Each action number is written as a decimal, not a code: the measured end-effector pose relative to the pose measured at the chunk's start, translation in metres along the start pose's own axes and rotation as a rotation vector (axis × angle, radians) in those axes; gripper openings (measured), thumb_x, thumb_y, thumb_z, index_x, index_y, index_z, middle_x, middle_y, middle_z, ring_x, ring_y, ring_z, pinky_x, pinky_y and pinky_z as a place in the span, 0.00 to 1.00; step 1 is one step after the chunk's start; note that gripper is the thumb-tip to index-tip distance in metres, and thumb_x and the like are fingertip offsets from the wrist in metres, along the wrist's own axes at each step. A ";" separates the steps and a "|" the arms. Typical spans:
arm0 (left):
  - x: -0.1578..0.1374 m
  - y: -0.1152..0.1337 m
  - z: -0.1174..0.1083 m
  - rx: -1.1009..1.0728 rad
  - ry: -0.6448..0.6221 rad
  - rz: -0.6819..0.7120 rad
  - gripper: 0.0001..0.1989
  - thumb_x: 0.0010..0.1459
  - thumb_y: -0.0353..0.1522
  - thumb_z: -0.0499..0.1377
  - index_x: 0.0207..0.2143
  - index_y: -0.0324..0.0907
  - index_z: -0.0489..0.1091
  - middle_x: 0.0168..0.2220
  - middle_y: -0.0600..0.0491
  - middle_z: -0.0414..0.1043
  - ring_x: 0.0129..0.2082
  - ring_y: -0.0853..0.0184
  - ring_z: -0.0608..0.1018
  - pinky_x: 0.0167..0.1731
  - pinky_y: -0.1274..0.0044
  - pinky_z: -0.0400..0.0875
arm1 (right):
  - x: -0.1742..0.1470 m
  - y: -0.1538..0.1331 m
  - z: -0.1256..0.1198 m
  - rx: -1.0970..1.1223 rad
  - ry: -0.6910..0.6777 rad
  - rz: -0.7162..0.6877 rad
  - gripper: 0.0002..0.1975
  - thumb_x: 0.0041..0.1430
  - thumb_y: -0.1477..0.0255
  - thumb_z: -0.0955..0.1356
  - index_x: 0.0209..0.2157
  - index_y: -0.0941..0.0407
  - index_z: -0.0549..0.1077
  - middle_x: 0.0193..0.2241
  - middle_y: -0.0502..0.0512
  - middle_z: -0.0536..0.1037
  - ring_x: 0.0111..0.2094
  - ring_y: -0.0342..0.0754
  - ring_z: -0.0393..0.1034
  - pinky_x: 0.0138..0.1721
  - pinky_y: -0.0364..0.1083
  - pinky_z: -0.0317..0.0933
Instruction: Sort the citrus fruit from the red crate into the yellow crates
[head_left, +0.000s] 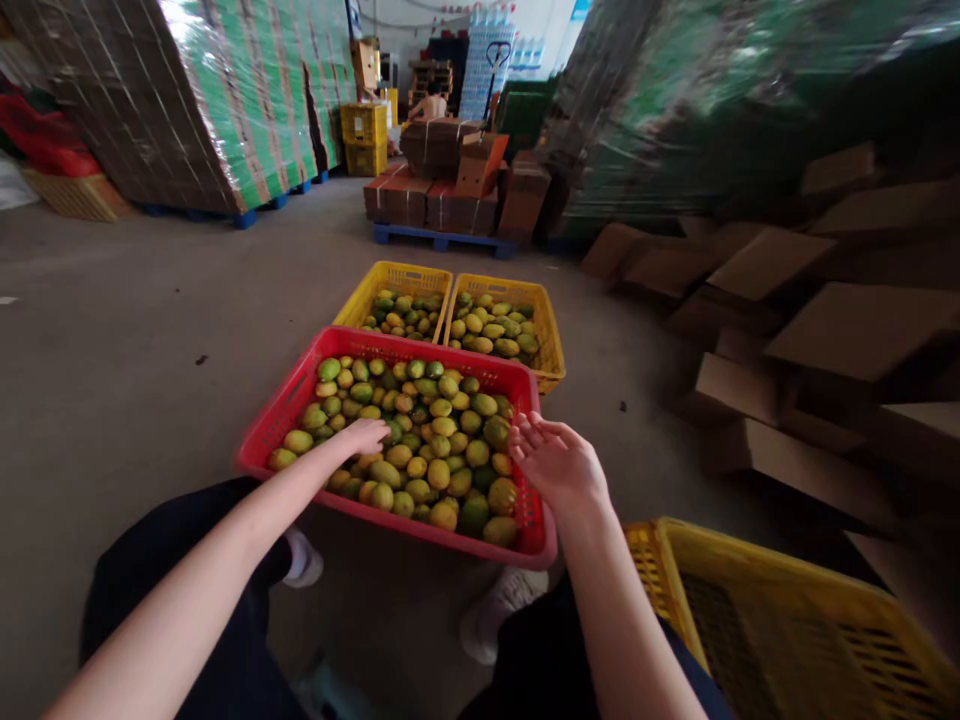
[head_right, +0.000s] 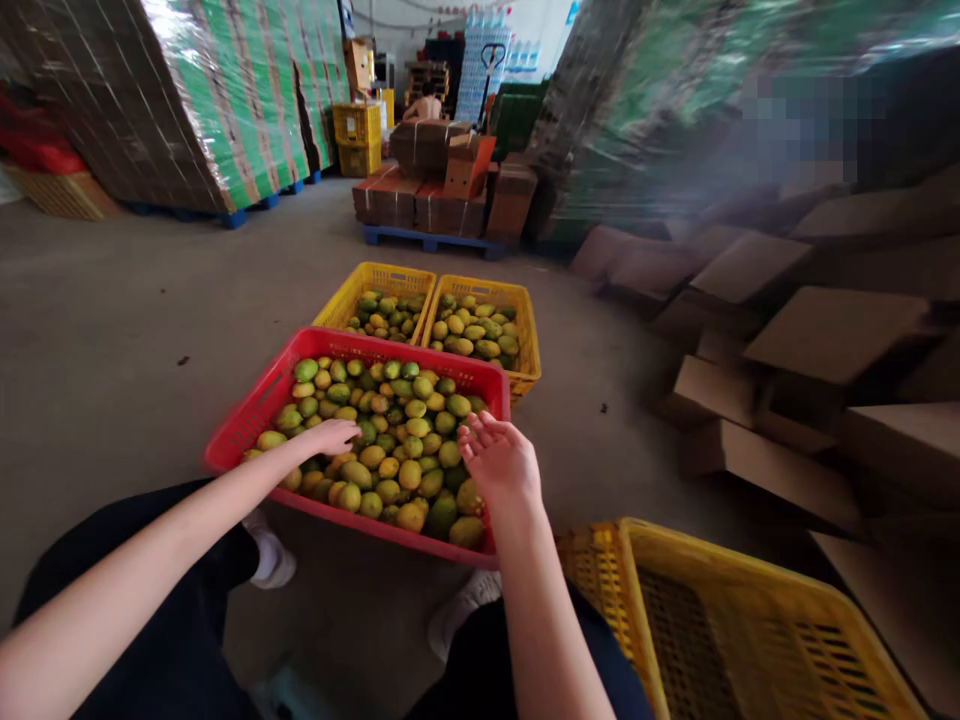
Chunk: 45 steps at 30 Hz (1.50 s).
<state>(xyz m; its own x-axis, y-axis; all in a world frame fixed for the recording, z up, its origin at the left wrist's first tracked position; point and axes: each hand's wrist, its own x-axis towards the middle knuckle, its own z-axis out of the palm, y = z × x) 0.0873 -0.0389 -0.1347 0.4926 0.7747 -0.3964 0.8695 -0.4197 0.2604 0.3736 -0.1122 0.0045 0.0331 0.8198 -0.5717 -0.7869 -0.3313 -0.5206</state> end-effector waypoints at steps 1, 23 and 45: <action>0.018 0.009 -0.005 0.036 0.040 0.014 0.19 0.54 0.25 0.53 0.49 0.40 0.69 0.51 0.43 0.69 0.50 0.57 0.71 0.49 0.69 0.65 | -0.001 -0.001 -0.001 0.005 -0.008 0.013 0.08 0.46 0.82 0.63 0.28 0.56 0.68 0.24 0.52 0.75 0.25 0.44 0.71 0.26 0.41 0.67; 0.066 0.109 -0.121 0.221 0.119 0.361 0.24 0.48 0.28 0.62 0.49 0.40 0.67 0.47 0.46 0.67 0.46 0.57 0.72 0.44 0.71 0.66 | -0.011 -0.004 0.005 -0.024 0.115 -0.058 0.06 0.47 0.78 0.65 0.29 0.57 0.71 0.28 0.53 0.76 0.28 0.45 0.71 0.30 0.44 0.67; 0.136 0.055 -0.020 0.209 0.147 0.008 0.25 0.59 0.23 0.45 0.57 0.43 0.61 0.60 0.39 0.56 0.50 0.50 0.70 0.41 0.61 0.65 | -0.003 0.014 0.017 0.085 -0.040 0.117 0.06 0.52 0.72 0.67 0.33 0.58 0.71 0.24 0.54 0.77 0.17 0.41 0.67 0.12 0.37 0.56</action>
<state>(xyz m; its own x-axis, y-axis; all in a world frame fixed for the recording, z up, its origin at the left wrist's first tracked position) 0.2015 0.0529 -0.1569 0.5023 0.8250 -0.2590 0.8616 -0.5029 0.0689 0.3520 -0.1108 0.0098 -0.0852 0.7962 -0.5991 -0.8335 -0.3864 -0.3950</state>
